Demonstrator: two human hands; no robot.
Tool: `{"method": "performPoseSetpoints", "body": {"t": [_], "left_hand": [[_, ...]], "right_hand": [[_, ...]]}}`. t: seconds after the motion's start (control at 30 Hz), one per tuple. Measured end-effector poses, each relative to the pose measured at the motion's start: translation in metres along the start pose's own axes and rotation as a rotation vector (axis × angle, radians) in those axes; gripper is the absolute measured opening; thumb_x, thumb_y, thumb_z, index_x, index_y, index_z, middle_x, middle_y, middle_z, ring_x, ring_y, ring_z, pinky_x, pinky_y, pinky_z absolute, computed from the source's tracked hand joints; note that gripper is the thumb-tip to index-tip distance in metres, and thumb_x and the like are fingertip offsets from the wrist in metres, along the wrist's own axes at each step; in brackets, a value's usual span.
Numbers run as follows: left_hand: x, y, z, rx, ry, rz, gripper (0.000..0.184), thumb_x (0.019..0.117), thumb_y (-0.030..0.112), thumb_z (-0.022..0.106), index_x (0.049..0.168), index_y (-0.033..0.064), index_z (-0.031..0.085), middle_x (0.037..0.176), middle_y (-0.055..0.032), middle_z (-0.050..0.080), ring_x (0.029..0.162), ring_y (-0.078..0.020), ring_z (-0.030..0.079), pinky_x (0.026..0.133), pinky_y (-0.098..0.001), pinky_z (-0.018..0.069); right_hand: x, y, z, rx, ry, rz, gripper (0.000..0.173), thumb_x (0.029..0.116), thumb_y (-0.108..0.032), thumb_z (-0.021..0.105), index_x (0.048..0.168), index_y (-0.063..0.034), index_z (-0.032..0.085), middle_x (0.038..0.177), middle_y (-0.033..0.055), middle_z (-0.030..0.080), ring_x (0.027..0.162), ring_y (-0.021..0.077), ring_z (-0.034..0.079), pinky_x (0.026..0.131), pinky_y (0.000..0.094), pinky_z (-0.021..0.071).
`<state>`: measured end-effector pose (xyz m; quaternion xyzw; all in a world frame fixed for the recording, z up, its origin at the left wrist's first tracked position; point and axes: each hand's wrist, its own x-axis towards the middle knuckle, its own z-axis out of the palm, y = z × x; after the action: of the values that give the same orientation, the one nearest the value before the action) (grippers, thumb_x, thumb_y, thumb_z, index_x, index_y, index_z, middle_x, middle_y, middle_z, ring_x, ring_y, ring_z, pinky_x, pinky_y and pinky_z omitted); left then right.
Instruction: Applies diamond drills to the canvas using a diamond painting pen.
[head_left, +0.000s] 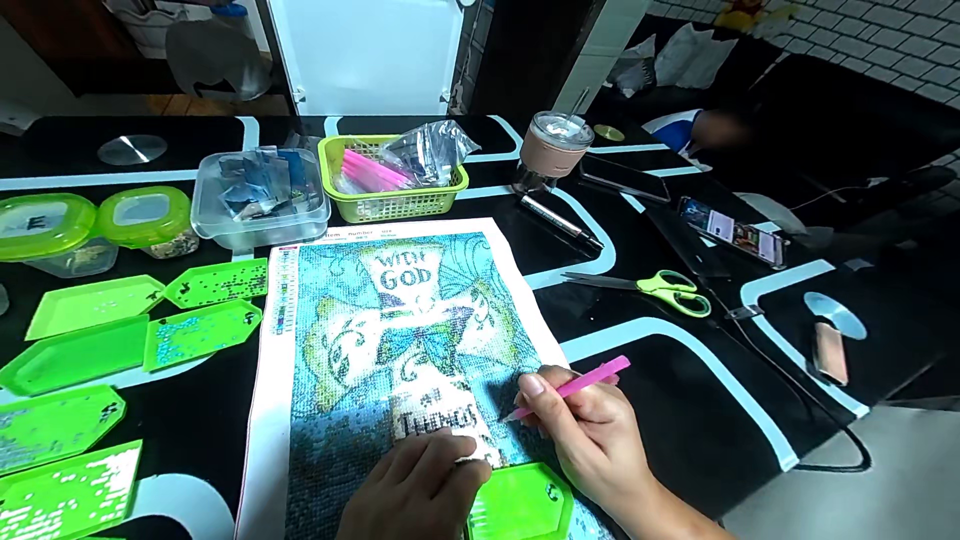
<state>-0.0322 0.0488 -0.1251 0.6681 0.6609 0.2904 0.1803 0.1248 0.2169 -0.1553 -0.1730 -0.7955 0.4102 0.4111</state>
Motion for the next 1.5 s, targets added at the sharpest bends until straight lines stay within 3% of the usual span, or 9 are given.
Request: {"method": "performPoseSetpoints", "body": {"t": [0.17,0.3,0.47,1.0,1.17,1.3,1.4,1.5], "left_hand": [[0.000,0.000,0.000,0.007,0.010,0.006,0.039,0.0855,0.033,0.080,0.117,0.0110,0.076,0.127,-0.0088,0.071,0.121,-0.0277,0.065,0.098,-0.0397,0.0532],[-0.001,0.000,0.002,0.021,0.041,0.016,0.038,0.0846,0.034,0.080,0.115,0.0114,0.076,0.125,-0.0082,0.072,0.118,-0.0272,0.066,0.094,-0.0391,0.0550],[0.000,0.000,0.003,0.051,0.059,0.017,0.034,0.0830,0.036,0.081,0.104,0.0093,0.076,0.123,-0.0073,0.072,0.115,-0.0253,0.068,0.090,-0.0390,0.0568],[0.001,-0.001,0.006,0.077,0.082,0.016,0.033,0.0804,0.038,0.082,0.097,0.0095,0.076,0.123,-0.0053,0.073,0.113,-0.0221,0.068,0.089,-0.0363,0.0568],[0.001,-0.002,0.005,0.049,0.079,0.019,0.033,0.0807,0.034,0.082,0.104,0.0117,0.077,0.122,-0.0059,0.073,0.113,-0.0236,0.068,0.089,-0.0381,0.0569],[0.001,-0.001,0.002,0.007,0.041,0.002,0.038,0.0820,0.032,0.082,0.114,0.0126,0.077,0.123,-0.0075,0.073,0.115,-0.0264,0.067,0.091,-0.0395,0.0557],[0.001,0.000,0.001,-0.007,0.020,-0.008,0.039,0.0830,0.033,0.081,0.115,0.0120,0.077,0.126,-0.0080,0.072,0.117,-0.0268,0.066,0.094,-0.0401,0.0548],[0.001,0.001,0.000,-0.017,0.007,-0.013,0.038,0.0833,0.032,0.081,0.115,0.0115,0.077,0.126,-0.0086,0.072,0.117,-0.0280,0.066,0.094,-0.0412,0.0548]], "right_hand": [[0.005,-0.010,-0.011,0.105,0.054,0.067,0.029,0.1086,-0.025,0.053,0.089,-0.0128,0.070,0.079,-0.0063,0.070,0.069,-0.0021,0.065,0.063,0.0132,0.0547],[-0.010,-0.026,0.000,0.219,-0.138,0.081,0.030,0.1096,-0.024,0.052,0.089,-0.0052,0.065,0.074,-0.0017,0.066,0.066,-0.0035,0.062,0.060,0.0129,0.0519],[-0.024,-0.036,0.016,0.100,-0.203,-0.006,0.027,0.1079,-0.018,0.055,0.091,0.0009,0.064,0.076,0.0079,0.065,0.069,0.0040,0.063,0.065,0.0168,0.0531],[-0.027,-0.033,0.018,0.028,-0.206,-0.045,0.026,0.1074,-0.018,0.055,0.090,0.0002,0.064,0.076,0.0087,0.065,0.069,0.0061,0.064,0.065,0.0178,0.0533],[-0.023,-0.036,0.013,0.171,-0.178,0.063,0.028,0.1083,-0.018,0.054,0.090,-0.0006,0.065,0.076,0.0039,0.068,0.070,0.0006,0.065,0.065,0.0157,0.0548],[-0.007,-0.031,-0.001,0.360,-0.064,0.277,0.028,0.1080,-0.027,0.054,0.088,-0.0148,0.070,0.075,-0.0093,0.070,0.061,-0.0068,0.061,0.054,0.0103,0.0491],[0.010,-0.019,-0.008,0.282,0.018,0.314,0.030,0.1064,-0.022,0.054,0.083,-0.0151,0.071,0.075,-0.0073,0.071,0.059,-0.0040,0.062,0.053,0.0112,0.0491],[0.013,-0.007,-0.005,0.158,-0.001,0.237,0.029,0.1067,-0.021,0.054,0.084,-0.0119,0.069,0.075,-0.0056,0.069,0.062,-0.0018,0.063,0.056,0.0128,0.0517]]}}
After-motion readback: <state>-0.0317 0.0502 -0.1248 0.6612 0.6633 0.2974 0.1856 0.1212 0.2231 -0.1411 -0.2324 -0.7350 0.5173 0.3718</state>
